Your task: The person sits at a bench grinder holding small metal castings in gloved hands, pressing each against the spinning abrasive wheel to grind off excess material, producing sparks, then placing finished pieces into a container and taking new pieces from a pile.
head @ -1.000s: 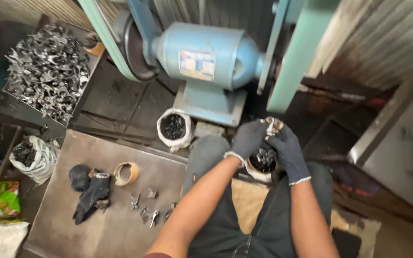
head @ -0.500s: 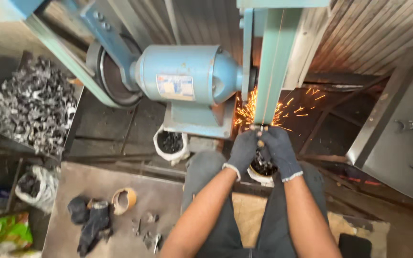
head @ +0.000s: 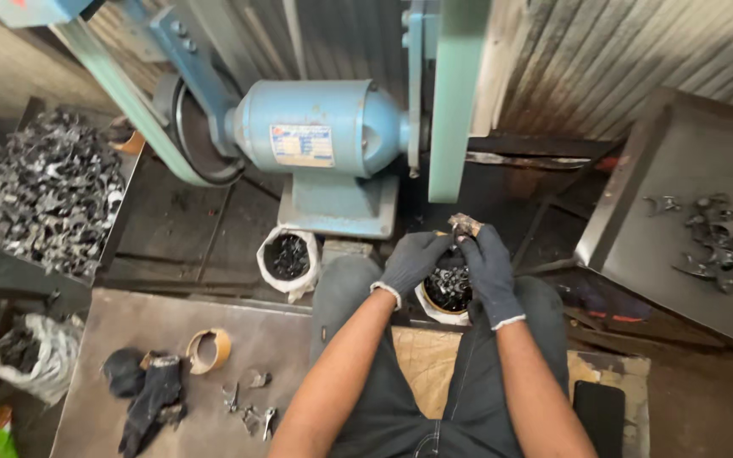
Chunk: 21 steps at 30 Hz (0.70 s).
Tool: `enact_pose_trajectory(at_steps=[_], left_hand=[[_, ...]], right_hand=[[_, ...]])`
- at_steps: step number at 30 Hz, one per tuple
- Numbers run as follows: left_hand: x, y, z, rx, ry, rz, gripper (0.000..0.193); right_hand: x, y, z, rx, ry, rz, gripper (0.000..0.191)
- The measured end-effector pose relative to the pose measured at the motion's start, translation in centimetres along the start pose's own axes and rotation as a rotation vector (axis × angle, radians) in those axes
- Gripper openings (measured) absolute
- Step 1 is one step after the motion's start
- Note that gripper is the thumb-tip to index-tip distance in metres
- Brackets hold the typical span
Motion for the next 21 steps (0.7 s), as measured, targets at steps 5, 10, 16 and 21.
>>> enact_pose_trajectory(at_steps=[5,10,16,21], left_hand=[[0.0,0.7,1.1,-0.08,-0.001,-0.152,0.043],[1.9,4.3,4.2,0.128,-0.614,-0.065,0.03],[3.6,7.1,5.2,0.35,-0.925,-0.1,0.033],[1.6,3.6,3.7,0.036,-0.015,0.005,0.045]], right_hand=[[-1.2,0.7,0.7,-0.231,0.198,0.342,0.035],[-4.3,3.9,1.7,-0.373,0.47,0.327,0.023],[-5.7,4.8,1.2,-0.347,0.182,0.108,0.02],[-5.4,1.0,-3.2,-0.231,-0.047,0.19,0.03]])
Point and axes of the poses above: each hand's wrist, its own y-axis towards the middle knuckle, its own z-axis out of the palm, x = y × z, the point moved 2 cm from there along y, towards the middle knuckle, and after that the axes turned 15 degrees about -z, right-handed, at the moved point
